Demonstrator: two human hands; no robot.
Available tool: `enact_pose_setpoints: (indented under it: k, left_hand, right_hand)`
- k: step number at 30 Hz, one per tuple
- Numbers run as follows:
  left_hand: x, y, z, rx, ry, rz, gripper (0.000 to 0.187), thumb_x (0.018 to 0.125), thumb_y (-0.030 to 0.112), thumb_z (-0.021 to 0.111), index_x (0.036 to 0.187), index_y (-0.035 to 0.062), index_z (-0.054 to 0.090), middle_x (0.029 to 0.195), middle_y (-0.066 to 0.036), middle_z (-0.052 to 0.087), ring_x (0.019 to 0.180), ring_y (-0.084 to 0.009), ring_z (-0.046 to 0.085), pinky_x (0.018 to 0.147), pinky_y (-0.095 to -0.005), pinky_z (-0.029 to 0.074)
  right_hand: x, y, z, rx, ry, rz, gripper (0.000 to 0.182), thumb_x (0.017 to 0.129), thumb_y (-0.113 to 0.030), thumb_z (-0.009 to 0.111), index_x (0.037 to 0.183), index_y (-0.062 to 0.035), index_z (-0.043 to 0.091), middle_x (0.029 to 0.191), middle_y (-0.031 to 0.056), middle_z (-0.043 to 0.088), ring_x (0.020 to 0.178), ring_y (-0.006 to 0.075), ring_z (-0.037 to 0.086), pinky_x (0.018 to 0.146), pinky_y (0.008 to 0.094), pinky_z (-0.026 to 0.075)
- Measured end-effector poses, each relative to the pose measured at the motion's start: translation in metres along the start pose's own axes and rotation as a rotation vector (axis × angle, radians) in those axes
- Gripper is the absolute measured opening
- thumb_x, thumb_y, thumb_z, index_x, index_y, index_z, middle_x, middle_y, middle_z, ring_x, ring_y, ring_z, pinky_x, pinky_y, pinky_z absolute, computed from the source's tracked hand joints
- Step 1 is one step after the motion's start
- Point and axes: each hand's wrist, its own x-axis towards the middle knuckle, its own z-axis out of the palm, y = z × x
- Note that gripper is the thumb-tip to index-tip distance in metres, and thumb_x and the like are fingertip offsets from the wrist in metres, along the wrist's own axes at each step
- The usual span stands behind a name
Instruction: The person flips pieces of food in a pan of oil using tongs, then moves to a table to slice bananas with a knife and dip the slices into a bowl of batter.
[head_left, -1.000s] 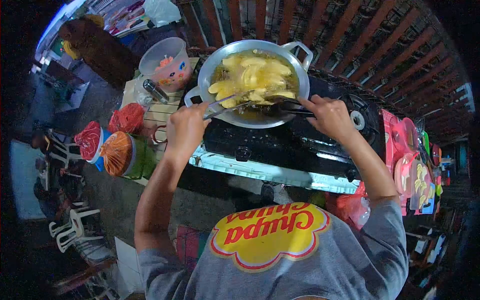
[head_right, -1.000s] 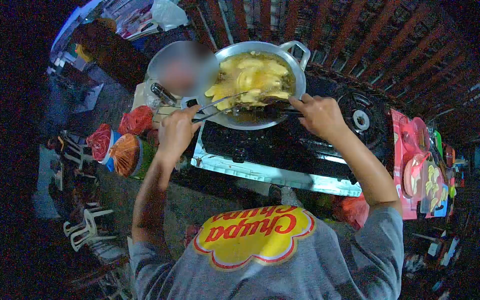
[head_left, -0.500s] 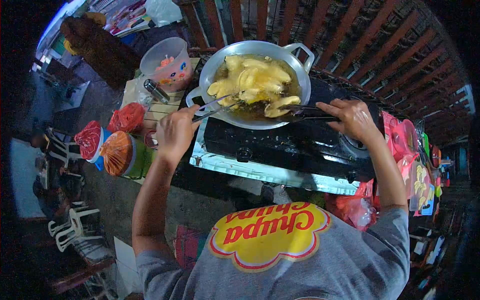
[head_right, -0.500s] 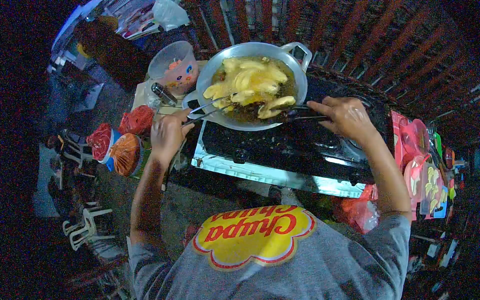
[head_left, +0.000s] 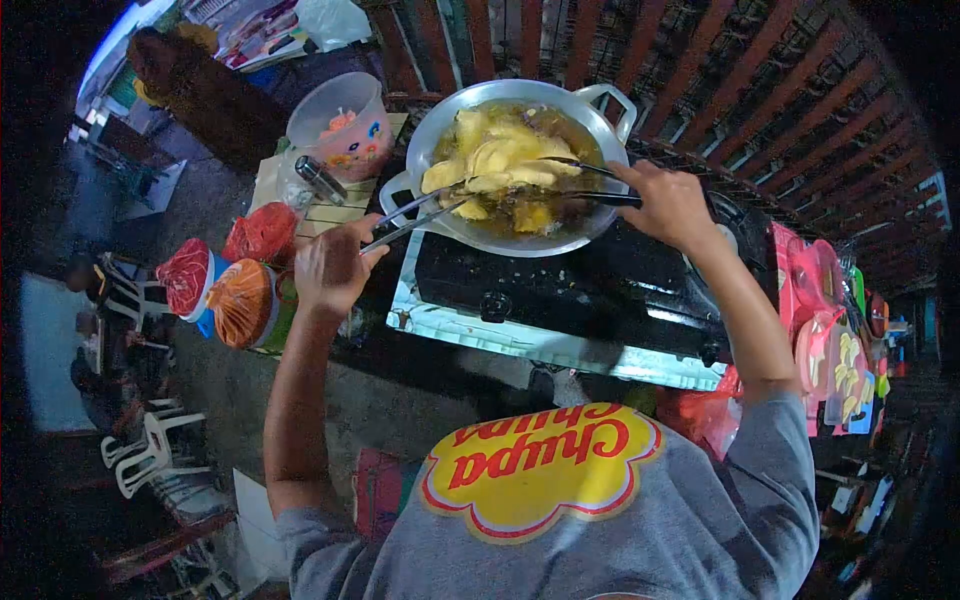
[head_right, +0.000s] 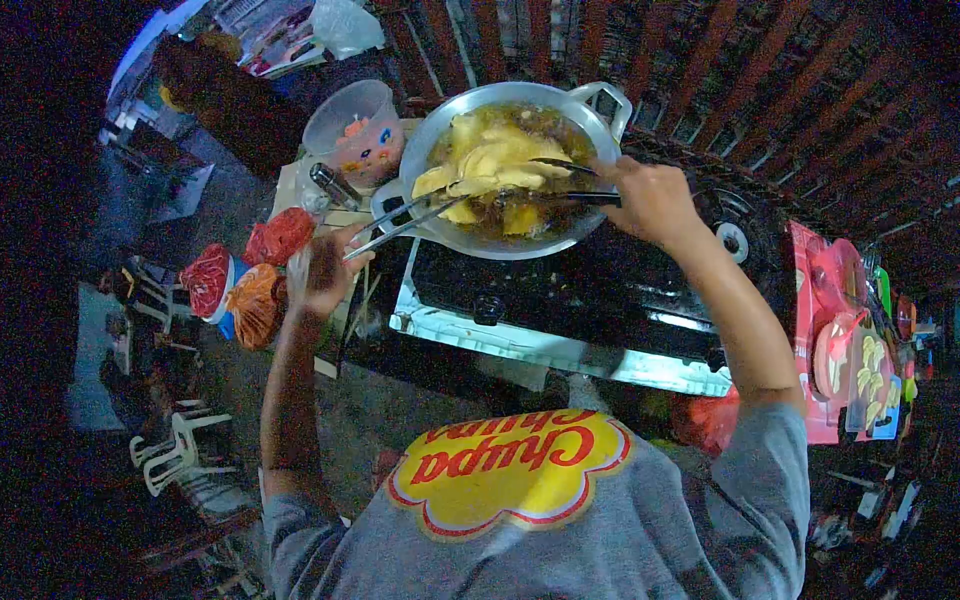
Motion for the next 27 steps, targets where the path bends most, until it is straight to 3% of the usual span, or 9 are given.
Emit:
enact_pose_setpoints:
  k: [5,8,21,24,27]
  left_hand:
    - [-0.003,-0.003,0.000,0.011,0.015,0.004,0.040,0.072,0.030,0.071,0.110,0.0204,0.062,0.086,-0.002,0.067,0.080,-0.0241,0.065,0.066,-0.0361,0.049]
    - [-0.006,-0.009,0.004,-0.059,0.026,-0.006,0.040,0.073,0.030,0.071,0.111,0.0208,0.061,0.087,-0.002,0.067,0.081,-0.0248,0.064,0.067,-0.0370,0.049]
    - [-0.029,0.001,-0.030,-0.153,-0.009,0.034,0.052,0.068,0.030,0.073,0.116,0.0186,0.054,0.091,-0.005,0.066,0.080,-0.0260,0.064,0.067,-0.0394,0.049]
    - [-0.026,0.023,-0.029,-0.168,0.015,0.074,0.053,0.067,0.027,0.074,0.115,0.0163,0.054,0.094,-0.005,0.066,0.081,-0.0265,0.064,0.068,-0.0399,0.049]
    - [-0.013,0.043,-0.023,-0.036,0.089,0.240,0.046,0.068,0.020,0.074,0.108,0.0073,0.056,0.095,-0.011,0.063,0.084,-0.0280,0.063,0.069,-0.0377,0.050]
  right_hand:
    - [0.021,-0.012,0.023,0.003,0.054,-0.078,0.059,0.068,-0.032,0.071,0.122,-0.0187,0.052,0.098,0.0096,0.063,0.072,0.0248,0.065,0.059,0.0368,0.052]
    - [0.024,-0.016,0.028,0.026,0.059,-0.112,0.054,0.072,-0.030,0.067,0.122,-0.0171,0.052,0.096,0.0100,0.062,0.075,0.0269,0.064,0.063,0.0372,0.052]
    - [-0.002,-0.028,0.000,-0.113,0.064,-0.078,0.048,0.070,-0.023,0.069,0.115,-0.0157,0.056,0.087,0.0078,0.060,0.068,0.0240,0.063,0.058,0.0358,0.051]
    - [-0.005,-0.037,-0.002,-0.149,0.019,-0.048,0.046,0.070,-0.021,0.069,0.114,-0.0131,0.056,0.089,0.0080,0.060,0.066,0.0229,0.063,0.056,0.0347,0.050]
    - [-0.006,-0.046,-0.006,-0.155,0.012,-0.037,0.047,0.069,-0.021,0.069,0.113,-0.0108,0.057,0.089,0.0085,0.061,0.066,0.0223,0.063,0.055,0.0338,0.050]
